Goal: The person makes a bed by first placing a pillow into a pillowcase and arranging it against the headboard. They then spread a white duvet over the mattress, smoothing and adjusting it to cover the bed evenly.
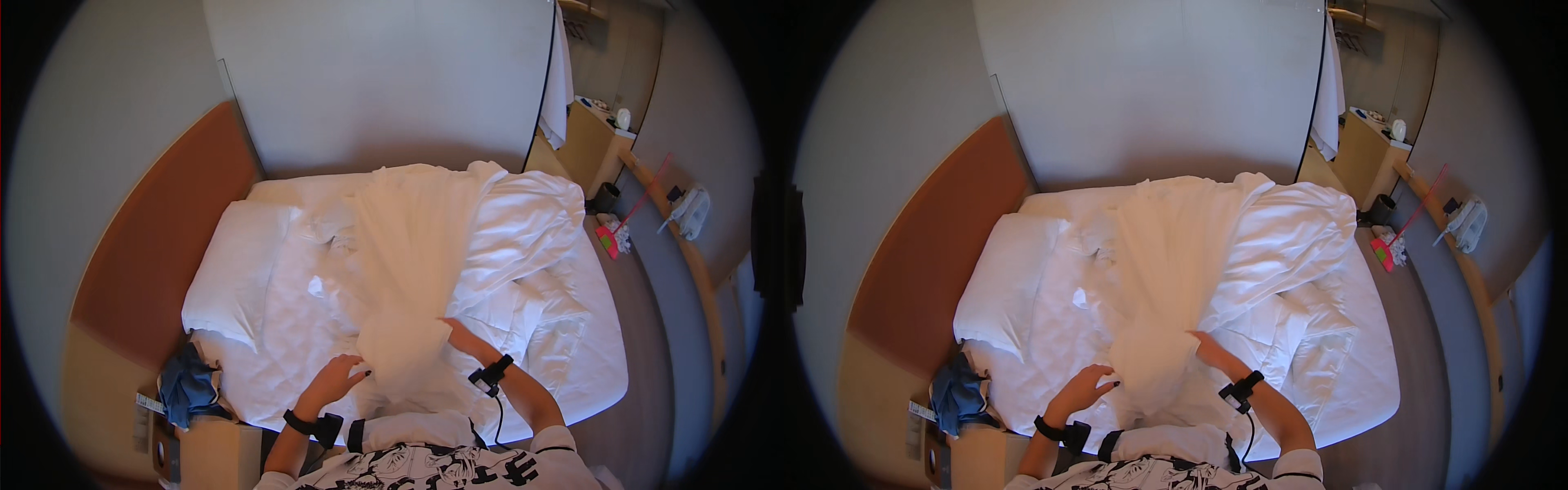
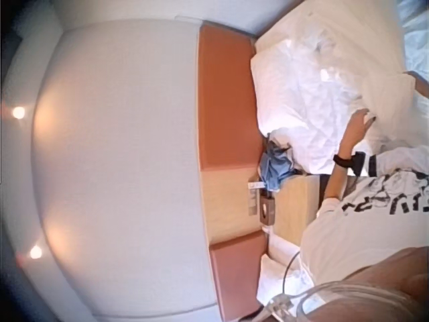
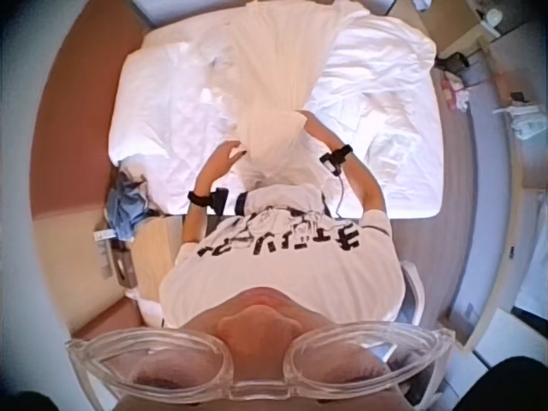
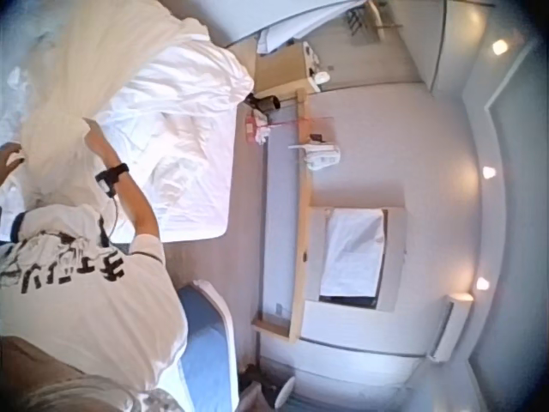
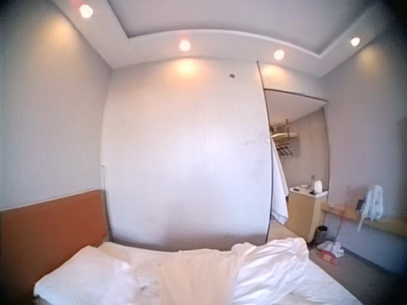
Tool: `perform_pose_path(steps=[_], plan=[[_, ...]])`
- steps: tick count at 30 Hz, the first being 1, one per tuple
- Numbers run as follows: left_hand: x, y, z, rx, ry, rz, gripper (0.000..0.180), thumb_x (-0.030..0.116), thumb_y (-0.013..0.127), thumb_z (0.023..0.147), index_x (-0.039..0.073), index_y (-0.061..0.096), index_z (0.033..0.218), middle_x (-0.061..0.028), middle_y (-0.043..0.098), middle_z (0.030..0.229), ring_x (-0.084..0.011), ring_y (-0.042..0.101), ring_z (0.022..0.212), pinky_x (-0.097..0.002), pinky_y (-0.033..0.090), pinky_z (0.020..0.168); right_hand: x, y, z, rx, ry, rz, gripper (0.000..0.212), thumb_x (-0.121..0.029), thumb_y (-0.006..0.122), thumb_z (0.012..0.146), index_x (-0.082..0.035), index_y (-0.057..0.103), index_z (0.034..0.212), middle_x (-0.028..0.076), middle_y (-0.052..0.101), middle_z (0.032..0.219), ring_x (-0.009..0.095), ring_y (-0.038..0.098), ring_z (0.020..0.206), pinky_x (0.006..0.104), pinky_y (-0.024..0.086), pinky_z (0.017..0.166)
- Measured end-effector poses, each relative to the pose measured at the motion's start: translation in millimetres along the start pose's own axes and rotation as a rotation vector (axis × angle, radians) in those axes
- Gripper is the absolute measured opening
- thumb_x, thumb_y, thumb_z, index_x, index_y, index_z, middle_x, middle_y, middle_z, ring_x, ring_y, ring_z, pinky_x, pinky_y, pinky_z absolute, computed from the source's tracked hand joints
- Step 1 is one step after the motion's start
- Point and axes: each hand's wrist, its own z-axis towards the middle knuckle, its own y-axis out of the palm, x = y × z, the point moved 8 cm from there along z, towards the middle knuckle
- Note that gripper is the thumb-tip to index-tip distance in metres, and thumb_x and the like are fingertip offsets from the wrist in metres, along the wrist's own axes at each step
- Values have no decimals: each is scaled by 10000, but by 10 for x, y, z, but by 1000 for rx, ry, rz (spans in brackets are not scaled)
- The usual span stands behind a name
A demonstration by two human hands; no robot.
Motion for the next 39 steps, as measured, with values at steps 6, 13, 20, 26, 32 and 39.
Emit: perform_pose_path(steps=[6,13,20,26,32,39], plan=[[-136,-57,392,-58,-100,-237,715,292,580,801,-54,194,1294,-262,341,1268,-317,352,1190,-343,296,976,44,813,-571,-567,163,114,307,-175,451,847,19,554,1061,82,578,1060,139,513,967,283,395,847],[-479,369,1451,-8,-152,-91,1049,445,674,672,-70,25,1315,-346,154,1319,-447,183,1239,-437,206,1016,347,1068,-665,-668,245,5,350,-188,470,834,13,513,1117,117,526,1150,183,489,1031,301,365,899],[-859,569,2201,59,-435,-383,1295,497,737,549,-36,-184,1287,-363,89,1322,-470,88,1251,-473,190,1010,467,1178,-707,-673,103,-206,361,-127,509,792,0,494,1130,140,545,1116,224,498,1028,314,366,894],[-954,645,2622,8,-382,-382,1258,407,744,560,-43,-190,1273,-363,289,1227,-422,340,1153,-388,330,935,296,1214,-709,-690,204,-68,319,-120,533,752,-6,555,1049,131,594,1012,205,526,966,304,383,856],[-1014,576,2812,-153,-265,42,640,195,592,670,-32,300,1192,-276,566,905,-394,550,885,-395,438,767,447,1184,-458,-524,154,-105,305,-52,489,739,-3,561,1032,146,595,1004,223,547,933,298,396,833],[-367,107,2022,-239,119,215,324,154,494,721,76,521,1035,-194,589,877,-362,561,829,-429,436,712,220,404,-222,220,-180,-403,218,50,555,633,-77,590,807,167,513,1037,334,457,1014,370,355,889]])
